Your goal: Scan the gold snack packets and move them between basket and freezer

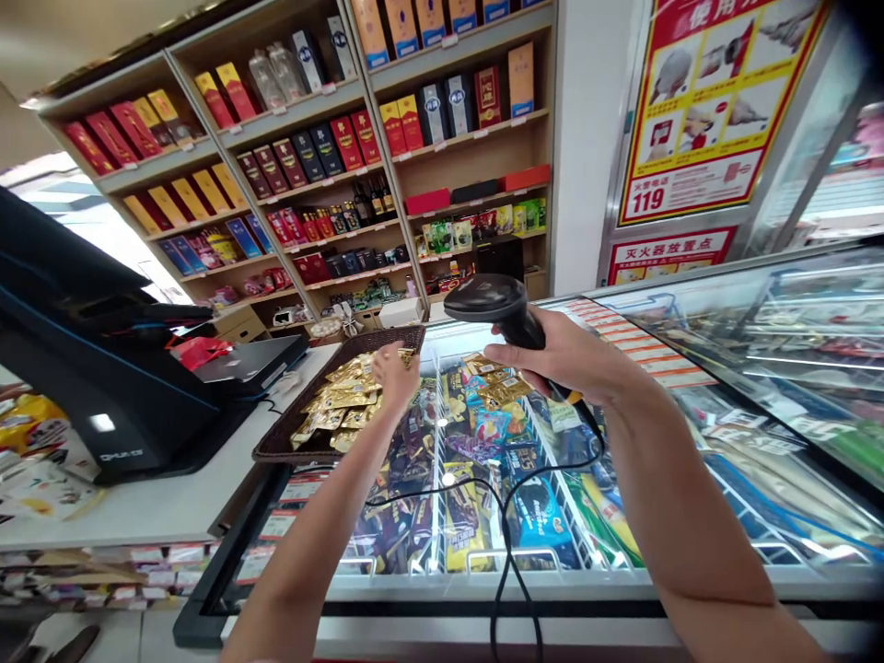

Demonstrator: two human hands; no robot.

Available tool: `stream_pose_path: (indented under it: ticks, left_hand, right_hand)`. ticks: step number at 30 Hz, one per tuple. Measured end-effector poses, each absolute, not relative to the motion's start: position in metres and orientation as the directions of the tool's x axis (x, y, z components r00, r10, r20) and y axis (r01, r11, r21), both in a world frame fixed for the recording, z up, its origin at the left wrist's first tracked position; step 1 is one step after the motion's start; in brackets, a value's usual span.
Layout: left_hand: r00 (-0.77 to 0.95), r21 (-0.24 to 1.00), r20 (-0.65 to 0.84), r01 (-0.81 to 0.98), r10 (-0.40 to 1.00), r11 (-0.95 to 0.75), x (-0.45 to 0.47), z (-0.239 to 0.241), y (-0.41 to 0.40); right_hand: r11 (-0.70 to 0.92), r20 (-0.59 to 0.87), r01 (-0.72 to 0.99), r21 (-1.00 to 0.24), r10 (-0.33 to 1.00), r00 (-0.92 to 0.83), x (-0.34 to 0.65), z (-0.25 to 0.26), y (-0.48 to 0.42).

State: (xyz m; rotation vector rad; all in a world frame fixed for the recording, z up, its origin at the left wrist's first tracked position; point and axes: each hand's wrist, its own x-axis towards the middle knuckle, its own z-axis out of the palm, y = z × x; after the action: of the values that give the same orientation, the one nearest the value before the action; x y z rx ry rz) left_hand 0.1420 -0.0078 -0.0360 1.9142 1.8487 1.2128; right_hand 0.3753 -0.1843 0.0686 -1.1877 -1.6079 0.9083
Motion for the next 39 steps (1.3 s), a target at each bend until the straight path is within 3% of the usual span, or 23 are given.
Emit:
stream_pose_path:
  ticks: [5, 10, 17, 21, 29, 39]
  left_hand:
    - [0.201, 0.561, 0.223, 0.774, 0.954, -0.294, 0.222, -0.087, -0.021]
    - [0.179, 0.545, 0.126, 0.809, 0.976, -0.219, 0.250, -0.120, -0.027]
    - [0.259, 0.684, 0.138, 0.674, 0.956, -0.281, 0.214, -0.097, -0.050]
    - [0.165, 0.799, 0.207, 0.541, 0.964, -0.264, 0.166, -0.075, -0.066]
    - [-0.246, 0.899, 0.381, 0.323, 0.891, -0.295, 0.090, -0.061, -0.071]
    - [-0.314, 0.912, 0.395, 0.251, 0.863, -0.326, 0.074, -0.064, -0.076]
  right_hand:
    - [0.311, 0.284, 0.256, -0.915, 0.949, -0.138, 0.386, 0.071, -0.186]
    - [0.352, 0.327, 0.242, -0.904, 0.935, -0.138, 0.395, 0.073, -0.192]
    - [0.354, 0.330, 0.251, -0.901, 0.935, -0.133, 0.397, 0.073, -0.195]
    - [0.330, 0.292, 0.279, -0.902, 0.941, -0.169, 0.387, 0.071, -0.190]
    - [0.248, 0.107, 0.371, -0.895, 0.926, -0.361, 0.351, 0.061, -0.181]
    - [0.214, 0.033, 0.460, -0.862, 0.929, -0.370, 0.335, 0.053, -0.180]
